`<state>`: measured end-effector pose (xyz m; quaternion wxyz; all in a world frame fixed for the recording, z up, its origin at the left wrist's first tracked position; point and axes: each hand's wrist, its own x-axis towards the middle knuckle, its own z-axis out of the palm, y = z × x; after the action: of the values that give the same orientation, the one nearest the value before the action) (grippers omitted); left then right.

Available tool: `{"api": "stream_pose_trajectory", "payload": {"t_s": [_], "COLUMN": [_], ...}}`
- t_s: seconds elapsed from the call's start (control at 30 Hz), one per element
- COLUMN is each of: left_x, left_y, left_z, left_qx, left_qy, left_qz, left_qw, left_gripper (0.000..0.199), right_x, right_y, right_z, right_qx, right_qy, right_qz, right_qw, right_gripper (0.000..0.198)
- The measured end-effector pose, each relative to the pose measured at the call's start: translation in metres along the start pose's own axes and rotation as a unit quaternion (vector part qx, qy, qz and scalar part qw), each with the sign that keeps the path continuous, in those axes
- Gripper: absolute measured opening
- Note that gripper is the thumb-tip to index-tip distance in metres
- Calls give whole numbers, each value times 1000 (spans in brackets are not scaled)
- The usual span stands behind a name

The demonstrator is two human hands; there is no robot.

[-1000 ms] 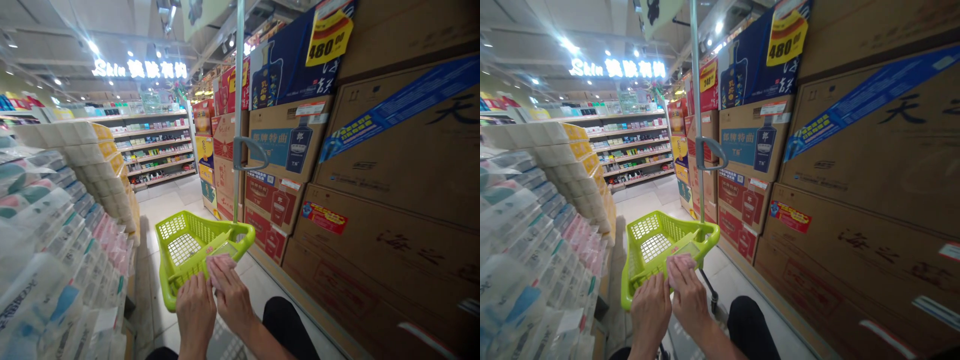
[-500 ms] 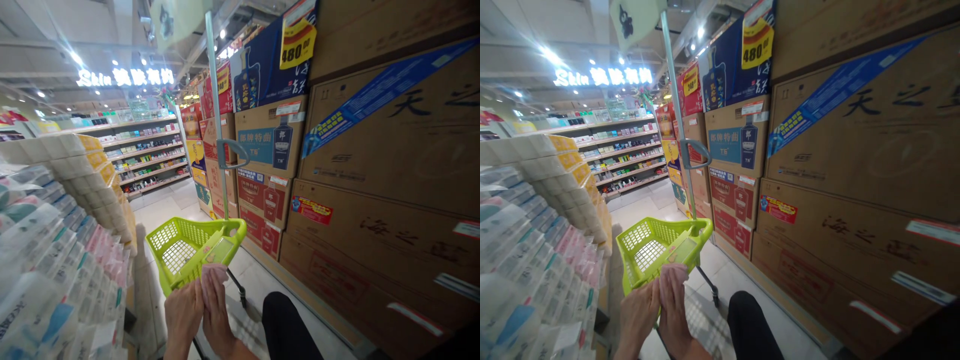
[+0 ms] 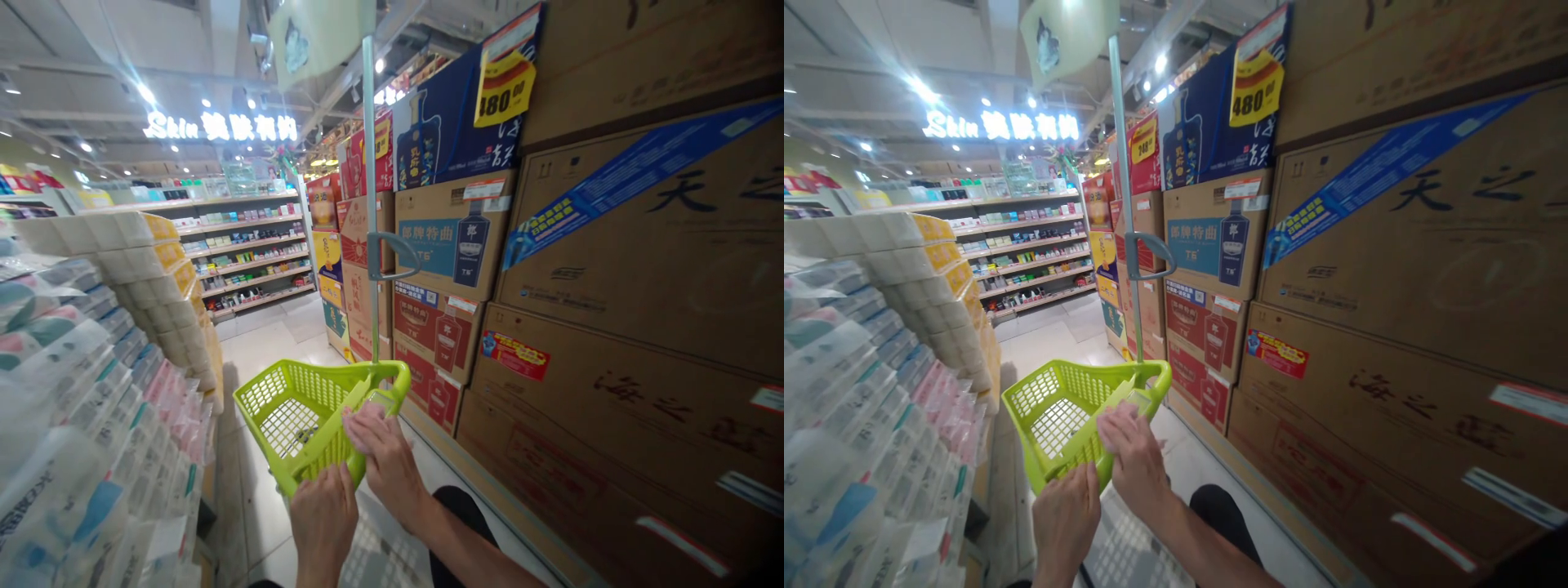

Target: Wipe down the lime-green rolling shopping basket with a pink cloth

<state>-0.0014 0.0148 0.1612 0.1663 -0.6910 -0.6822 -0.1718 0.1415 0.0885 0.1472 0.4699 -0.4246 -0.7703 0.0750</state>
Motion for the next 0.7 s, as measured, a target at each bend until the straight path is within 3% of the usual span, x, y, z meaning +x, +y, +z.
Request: {"api": "stream_pose_trajectory", "payload": {"t_s": [0.1, 0.17, 0.23, 0.33, 0.43, 0.53, 0.63, 0.7], "left_x": [-4, -8, -12, -17, -19, -20, -22, -24], "left_y": [8, 13, 16, 22, 29, 35, 39, 42], "left_z": [0, -3, -6, -7, -4, 0, -1, -4], "left_qx": [-12, -26, -39, -53, -69, -76, -82, -82], "left_qy": [14, 16, 19, 19, 10, 5, -1, 0], "left_qz": [0, 15, 21, 0, -15, -25, -30, -36], "left_qw": [1000, 999, 999, 998, 997, 997, 996, 996], "left_gripper": [41, 37, 33, 30, 29, 30, 30, 30], "right_x": [20, 45, 71, 96, 95, 78, 70, 76], "right_y": [-4, 14, 35, 52, 42, 19, 0, -4], "right_z": [-13, -24, -34, -42, -34, -22, -22, -28], "right_qx": [-18, -58, -93, -86, -95, -127, -75, -32], "right_qy": [-44, -56, -109, -208, -226, -230, -312, -344], "right_qz": [-2, 68, 143, 185, 156, 50, -51, -30], "right_qw": [999, 994, 979, 957, 957, 964, 946, 938], "right_gripper": [58, 47, 40, 40, 38, 30, 26, 25]}}
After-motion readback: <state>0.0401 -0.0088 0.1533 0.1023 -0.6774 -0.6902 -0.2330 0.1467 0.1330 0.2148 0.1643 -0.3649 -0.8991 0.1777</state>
